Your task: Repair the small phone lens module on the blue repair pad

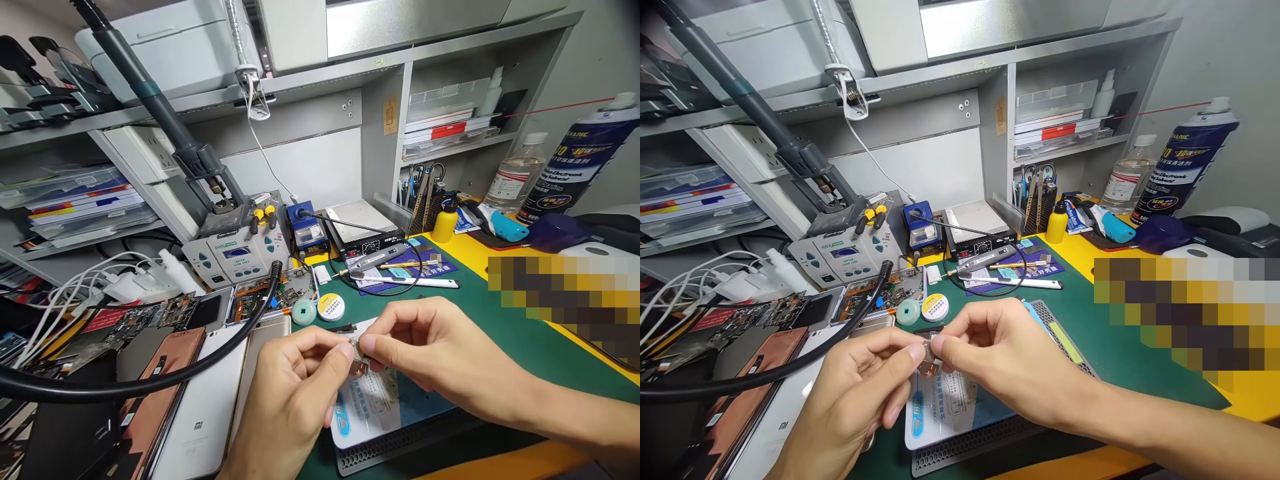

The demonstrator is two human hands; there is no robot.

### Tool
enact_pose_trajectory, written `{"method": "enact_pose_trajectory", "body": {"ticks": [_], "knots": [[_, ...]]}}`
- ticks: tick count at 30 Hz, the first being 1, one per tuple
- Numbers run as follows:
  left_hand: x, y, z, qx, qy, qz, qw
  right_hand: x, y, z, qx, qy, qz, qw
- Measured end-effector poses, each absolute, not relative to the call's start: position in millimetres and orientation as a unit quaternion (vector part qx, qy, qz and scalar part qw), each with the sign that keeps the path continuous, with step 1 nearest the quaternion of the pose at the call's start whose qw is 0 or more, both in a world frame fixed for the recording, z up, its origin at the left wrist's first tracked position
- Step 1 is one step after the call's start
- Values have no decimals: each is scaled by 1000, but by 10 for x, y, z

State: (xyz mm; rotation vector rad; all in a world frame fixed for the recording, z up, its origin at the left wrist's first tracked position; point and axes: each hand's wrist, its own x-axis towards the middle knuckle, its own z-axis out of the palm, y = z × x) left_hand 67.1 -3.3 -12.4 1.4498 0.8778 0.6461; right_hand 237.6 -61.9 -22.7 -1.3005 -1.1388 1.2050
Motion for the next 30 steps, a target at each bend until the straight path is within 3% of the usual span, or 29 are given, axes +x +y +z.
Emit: {"method": "enact_pose_trajectory", "body": {"ticks": [30], "knots": [[693,-31,-100,642,396,268,600,2331,-659,-211,-540,-451,528,475]]}}
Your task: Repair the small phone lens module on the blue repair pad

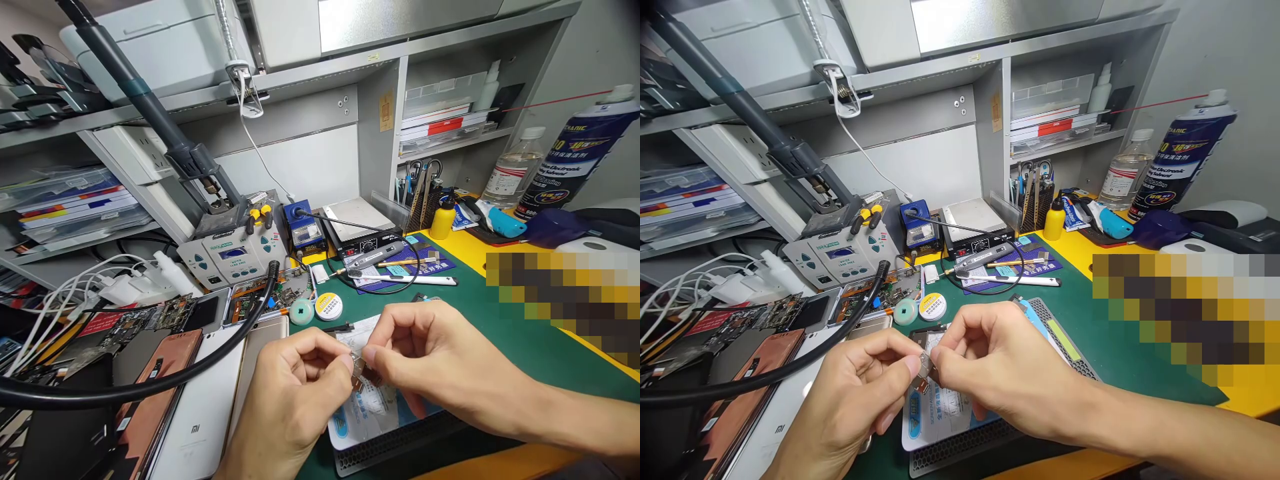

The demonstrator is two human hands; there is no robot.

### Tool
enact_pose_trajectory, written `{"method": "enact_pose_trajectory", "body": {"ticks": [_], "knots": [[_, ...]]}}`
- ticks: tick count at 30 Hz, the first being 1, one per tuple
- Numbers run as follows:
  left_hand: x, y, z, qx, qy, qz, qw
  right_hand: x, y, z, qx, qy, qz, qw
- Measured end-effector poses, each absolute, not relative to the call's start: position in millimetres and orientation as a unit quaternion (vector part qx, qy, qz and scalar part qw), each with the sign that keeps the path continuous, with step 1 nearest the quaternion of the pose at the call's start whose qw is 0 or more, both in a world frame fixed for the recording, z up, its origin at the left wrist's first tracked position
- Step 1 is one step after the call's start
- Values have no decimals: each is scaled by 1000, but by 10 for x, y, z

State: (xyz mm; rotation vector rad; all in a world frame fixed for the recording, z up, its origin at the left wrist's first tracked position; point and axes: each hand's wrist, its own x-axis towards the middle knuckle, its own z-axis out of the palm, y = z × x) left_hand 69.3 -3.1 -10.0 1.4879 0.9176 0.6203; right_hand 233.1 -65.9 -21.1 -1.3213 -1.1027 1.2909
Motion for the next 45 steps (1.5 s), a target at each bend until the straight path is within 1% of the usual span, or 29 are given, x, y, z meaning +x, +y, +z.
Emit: {"method": "enact_pose_trajectory", "body": {"ticks": [15,23,31,37,42,45], "knots": [[685,-44,-74,665,398,251,580,2314,-684,-272,-539,-451,522,482],[685,-37,-46,675,404,241,568,2322,-665,-225,-532,-448,533,481],[667,-19,-52,662,394,232,593,2318,-668,-213,-537,-466,516,478],[630,70,-150,679,365,166,615,2329,-672,-206,-552,-488,497,458],[601,57,-89,667,354,165,635,2328,-663,-185,-531,-472,517,478],[573,53,-70,636,347,147,673,2329,-661,-180,-518,-459,531,489]]}}
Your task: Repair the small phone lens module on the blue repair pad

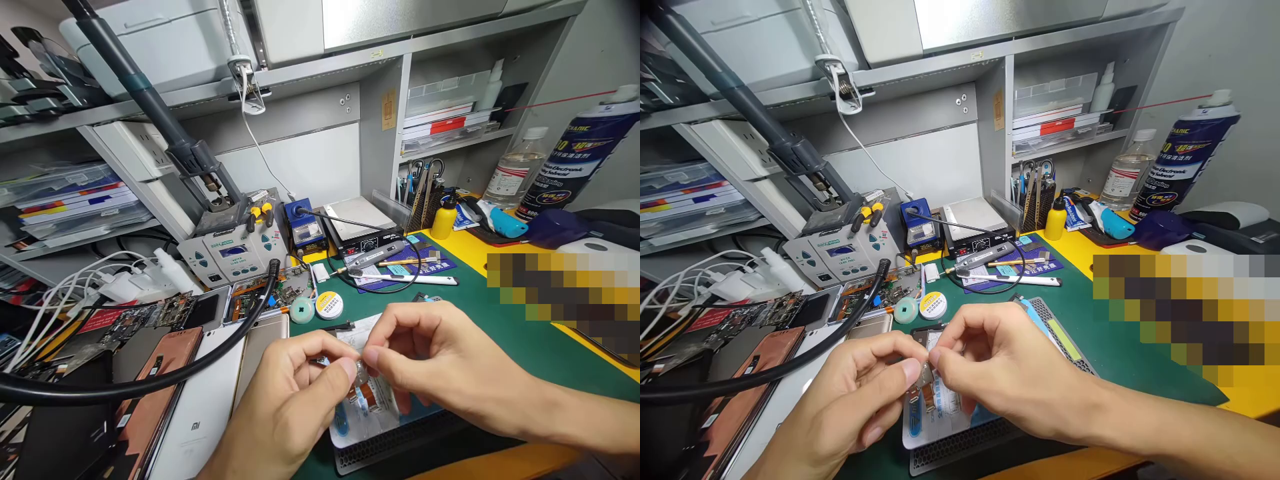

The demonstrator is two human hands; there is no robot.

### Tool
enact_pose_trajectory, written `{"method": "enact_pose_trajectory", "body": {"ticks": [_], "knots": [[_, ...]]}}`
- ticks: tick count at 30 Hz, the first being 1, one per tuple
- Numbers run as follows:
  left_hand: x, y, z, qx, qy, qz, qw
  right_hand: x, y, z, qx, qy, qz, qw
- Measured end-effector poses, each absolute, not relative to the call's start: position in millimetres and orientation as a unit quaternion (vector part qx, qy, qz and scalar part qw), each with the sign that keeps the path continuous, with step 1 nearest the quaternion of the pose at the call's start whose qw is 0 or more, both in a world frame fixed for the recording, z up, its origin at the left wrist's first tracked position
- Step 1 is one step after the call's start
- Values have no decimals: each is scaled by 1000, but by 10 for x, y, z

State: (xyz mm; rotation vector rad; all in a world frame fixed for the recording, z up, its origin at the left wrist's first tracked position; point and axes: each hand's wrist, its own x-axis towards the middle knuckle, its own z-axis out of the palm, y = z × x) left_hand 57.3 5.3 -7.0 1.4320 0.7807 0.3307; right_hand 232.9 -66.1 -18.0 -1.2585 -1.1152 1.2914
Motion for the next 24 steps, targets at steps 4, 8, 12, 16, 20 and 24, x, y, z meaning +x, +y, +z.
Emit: {"method": "enact_pose_trajectory", "body": {"ticks": [4,8,12,16,20,24], "knots": [[555,73,-76,605,334,135,710,2345,-667,-183,-515,-455,541,485],[558,80,-64,610,338,141,703,2373,-668,-186,-506,-451,556,481],[554,71,-57,602,350,158,700,2402,-646,-179,-486,-440,580,483],[545,80,-79,606,350,170,694,2412,-617,-185,-467,-435,614,465],[545,92,-102,607,359,193,682,2402,-606,-207,-462,-432,614,473],[566,69,-102,608,359,186,683,2386,-619,-227,-470,-428,589,499]]}}
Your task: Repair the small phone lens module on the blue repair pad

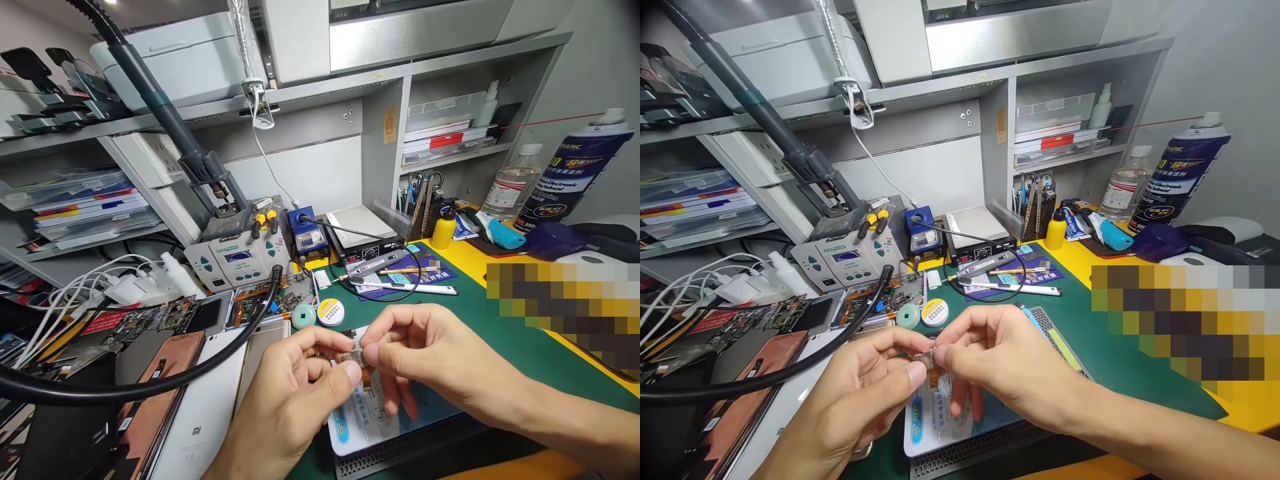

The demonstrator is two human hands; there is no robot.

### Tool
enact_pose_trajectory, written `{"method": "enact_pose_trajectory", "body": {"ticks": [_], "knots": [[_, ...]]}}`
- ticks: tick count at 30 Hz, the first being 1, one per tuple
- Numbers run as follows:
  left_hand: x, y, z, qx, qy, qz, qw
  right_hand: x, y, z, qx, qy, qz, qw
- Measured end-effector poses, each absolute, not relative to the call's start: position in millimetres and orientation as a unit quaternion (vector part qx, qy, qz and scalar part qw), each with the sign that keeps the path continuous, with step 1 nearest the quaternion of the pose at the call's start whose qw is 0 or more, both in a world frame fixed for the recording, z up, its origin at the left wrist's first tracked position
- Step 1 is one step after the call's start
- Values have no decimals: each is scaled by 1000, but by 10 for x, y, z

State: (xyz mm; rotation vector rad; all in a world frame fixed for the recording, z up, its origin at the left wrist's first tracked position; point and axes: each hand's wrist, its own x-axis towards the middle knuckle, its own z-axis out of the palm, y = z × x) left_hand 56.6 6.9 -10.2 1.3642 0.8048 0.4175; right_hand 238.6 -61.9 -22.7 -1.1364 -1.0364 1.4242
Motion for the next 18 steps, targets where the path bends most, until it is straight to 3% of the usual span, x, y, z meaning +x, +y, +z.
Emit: {"method": "enact_pose_trajectory", "body": {"ticks": [18], "knots": [[629,0,-146,586,357,246,684,2245,-682,-233,-502,-430,540,521]]}}
